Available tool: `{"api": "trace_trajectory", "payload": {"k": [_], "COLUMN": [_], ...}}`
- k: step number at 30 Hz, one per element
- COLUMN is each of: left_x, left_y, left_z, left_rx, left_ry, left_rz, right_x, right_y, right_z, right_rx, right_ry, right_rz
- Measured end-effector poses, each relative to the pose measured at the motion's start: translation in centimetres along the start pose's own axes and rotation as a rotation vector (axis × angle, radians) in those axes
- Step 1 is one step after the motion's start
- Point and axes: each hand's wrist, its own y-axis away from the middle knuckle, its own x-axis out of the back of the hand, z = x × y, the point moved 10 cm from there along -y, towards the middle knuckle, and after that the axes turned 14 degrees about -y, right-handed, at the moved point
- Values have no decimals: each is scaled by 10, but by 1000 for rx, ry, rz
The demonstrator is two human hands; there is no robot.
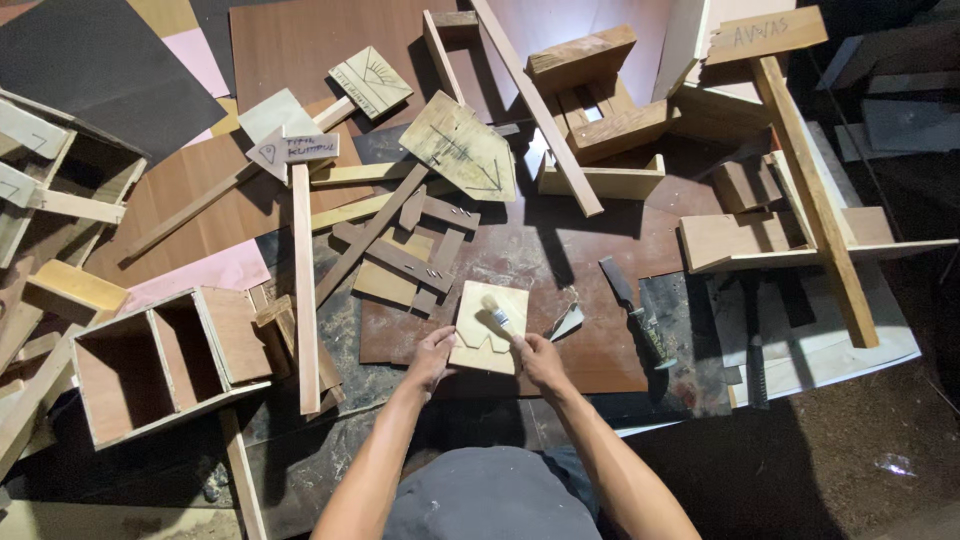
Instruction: The person holds small wooden cutout pieces on a cluttered workshop table and brushes dust off their surfaces with a brush, turning the pieces to clean different sides. They then wipe dust off a long wooden stick by hand and set it down among the other wooden pieces.
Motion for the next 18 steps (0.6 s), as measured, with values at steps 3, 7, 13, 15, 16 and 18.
{"api": "trace_trajectory", "payload": {"k": [3,7,13,15,16,18], "left_x": [-11,-7,47,65,73,84], "left_y": [0,6,30,39,43,49], "left_z": [8,-4,-52,-69,-76,-86], "left_rx": [-61,-36,13,33,46,62], "left_ry": [55,63,24,76,93,134], "left_rz": [-60,-103,-46,-24,-5,34], "right_x": [14,54,147,169,179,194], "right_y": [-11,-21,-14,-9,-5,2], "right_z": [-22,-64,-102,-98,-94,-92], "right_rx": [56,151,259,296,310,423], "right_ry": [-22,50,23,-94,-128,-328], "right_rz": [46,135,406,482,534,558]}}
